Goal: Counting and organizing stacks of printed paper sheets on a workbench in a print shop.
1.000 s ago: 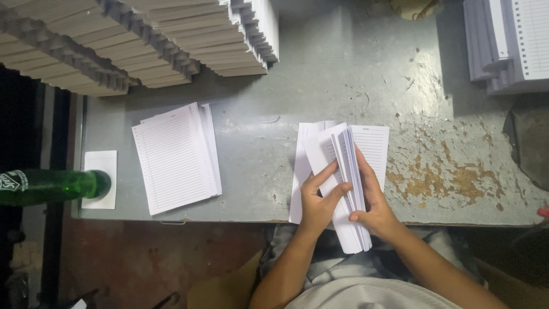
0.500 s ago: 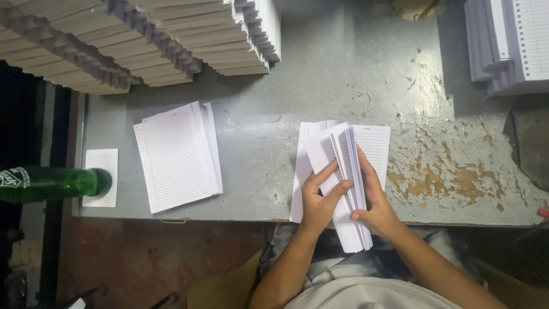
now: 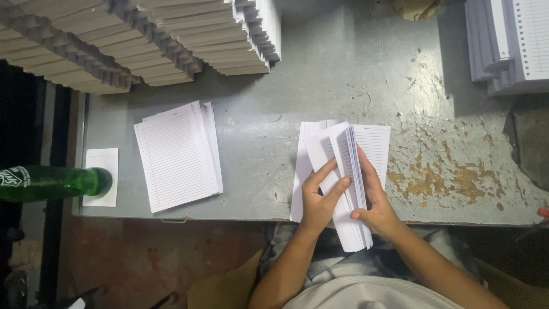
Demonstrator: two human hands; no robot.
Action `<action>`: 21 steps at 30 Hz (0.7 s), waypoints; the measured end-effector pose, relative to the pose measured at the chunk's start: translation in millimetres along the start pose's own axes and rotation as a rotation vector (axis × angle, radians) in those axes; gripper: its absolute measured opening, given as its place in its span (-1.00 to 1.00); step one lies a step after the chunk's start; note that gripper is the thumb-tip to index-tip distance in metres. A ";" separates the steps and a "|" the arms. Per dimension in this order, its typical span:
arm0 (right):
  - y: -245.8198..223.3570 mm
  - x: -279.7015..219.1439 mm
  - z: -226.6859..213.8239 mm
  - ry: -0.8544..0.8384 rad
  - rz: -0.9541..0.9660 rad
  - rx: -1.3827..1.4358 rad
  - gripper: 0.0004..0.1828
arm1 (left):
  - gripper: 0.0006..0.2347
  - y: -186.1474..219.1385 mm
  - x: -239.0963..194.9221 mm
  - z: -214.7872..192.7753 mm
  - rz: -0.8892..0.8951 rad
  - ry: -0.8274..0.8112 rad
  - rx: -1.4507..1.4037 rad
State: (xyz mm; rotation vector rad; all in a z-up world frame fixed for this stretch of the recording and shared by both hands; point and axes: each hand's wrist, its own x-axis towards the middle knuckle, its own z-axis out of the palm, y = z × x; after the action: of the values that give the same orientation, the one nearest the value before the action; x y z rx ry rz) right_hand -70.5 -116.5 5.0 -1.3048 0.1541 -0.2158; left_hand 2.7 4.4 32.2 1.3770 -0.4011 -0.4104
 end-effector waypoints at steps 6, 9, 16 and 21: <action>-0.4 -0.5 -0.3 -0.004 -0.014 -0.013 0.46 | -0.59 -2.8 -0.3 -0.2 0.000 0.000 0.004; 0.1 -0.2 -0.4 -0.004 -0.015 -0.009 0.46 | -0.60 -5.8 -1.7 -1.6 -0.001 -0.002 0.005; -2.0 -0.2 -0.1 -0.012 -0.016 -0.021 0.45 | -0.61 -2.3 -0.4 -0.2 0.001 -0.005 0.005; -1.2 -0.7 0.1 -0.010 -0.009 -0.003 0.46 | -0.61 -1.7 0.3 0.0 0.004 -0.007 0.004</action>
State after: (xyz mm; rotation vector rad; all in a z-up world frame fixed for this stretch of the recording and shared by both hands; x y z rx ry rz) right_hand -71.2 -116.6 6.2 -1.3099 0.1395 -0.2167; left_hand 2.8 4.1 30.5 1.3782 -0.4109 -0.4116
